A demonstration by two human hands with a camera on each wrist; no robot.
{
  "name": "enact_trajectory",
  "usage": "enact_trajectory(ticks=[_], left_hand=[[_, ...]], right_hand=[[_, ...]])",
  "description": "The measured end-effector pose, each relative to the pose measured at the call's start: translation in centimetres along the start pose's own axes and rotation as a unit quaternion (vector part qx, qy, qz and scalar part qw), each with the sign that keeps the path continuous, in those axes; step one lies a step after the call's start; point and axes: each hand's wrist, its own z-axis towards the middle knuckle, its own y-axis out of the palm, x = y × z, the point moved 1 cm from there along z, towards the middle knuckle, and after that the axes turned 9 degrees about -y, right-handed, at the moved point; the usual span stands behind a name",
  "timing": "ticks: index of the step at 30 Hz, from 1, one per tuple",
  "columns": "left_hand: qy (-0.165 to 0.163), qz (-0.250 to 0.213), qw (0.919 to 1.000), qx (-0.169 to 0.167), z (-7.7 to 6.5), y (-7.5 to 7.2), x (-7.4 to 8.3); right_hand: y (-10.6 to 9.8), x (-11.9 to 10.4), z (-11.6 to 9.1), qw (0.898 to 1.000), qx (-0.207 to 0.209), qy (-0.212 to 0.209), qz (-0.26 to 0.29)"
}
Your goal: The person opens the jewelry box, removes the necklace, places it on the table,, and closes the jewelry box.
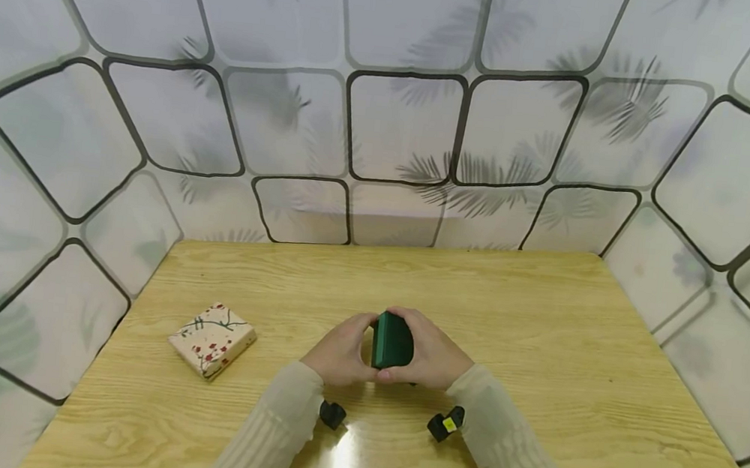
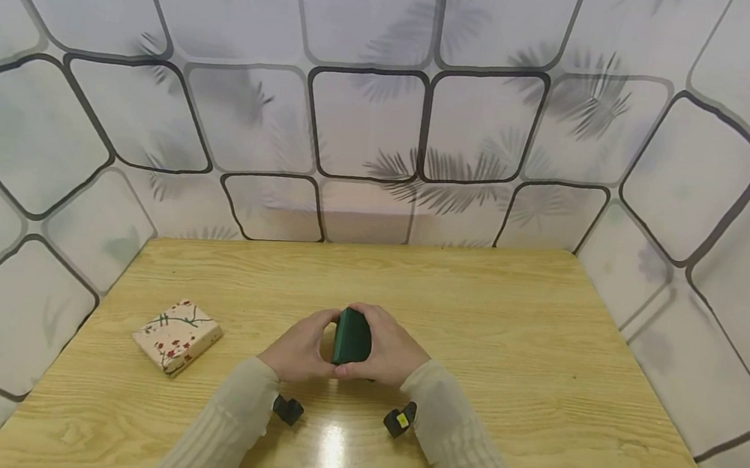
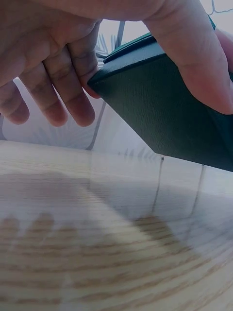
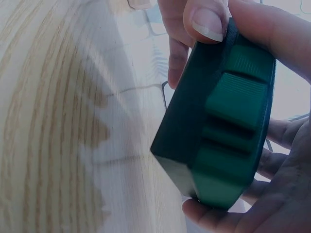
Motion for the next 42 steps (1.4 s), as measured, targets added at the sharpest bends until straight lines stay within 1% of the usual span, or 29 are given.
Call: enact_trajectory(ticks=[10,17,27,31,37,42], left_hand=[[-0.005,0.006,1.0,0.0,-0.01,0.08,-0.02],[0.0,0.012,0.9999,0.0,0.03,0.05,0.06],[0.007,0.024,0.9997,0.007,-0.07,-0.13,0.29],[0.014,0.031,0.9994,0.011,-0.13,-0.14,0.58],[0.037,0.05,0.9978,0.023,-0.13,-0.11,0.87],[0.047,0.042,0.9977,0.028,-0.1,-0.12,0.84]], right_hand=[[-0.1,-0.1,-0.07,1.0,0.003,0.005,0.016],[-0.11,-0.1,-0.12,1.0,0.008,0.0,0.027],[-0.23,-0.22,-0.23,0.999,0.014,0.01,0.047],[-0.36,-0.15,-0.27,0.998,0.009,0.014,0.055],[-0.49,-0.11,-0.18,0.999,-0.005,0.01,0.05],[-0.51,-0.15,-0.12,0.999,-0.01,0.011,0.043]])
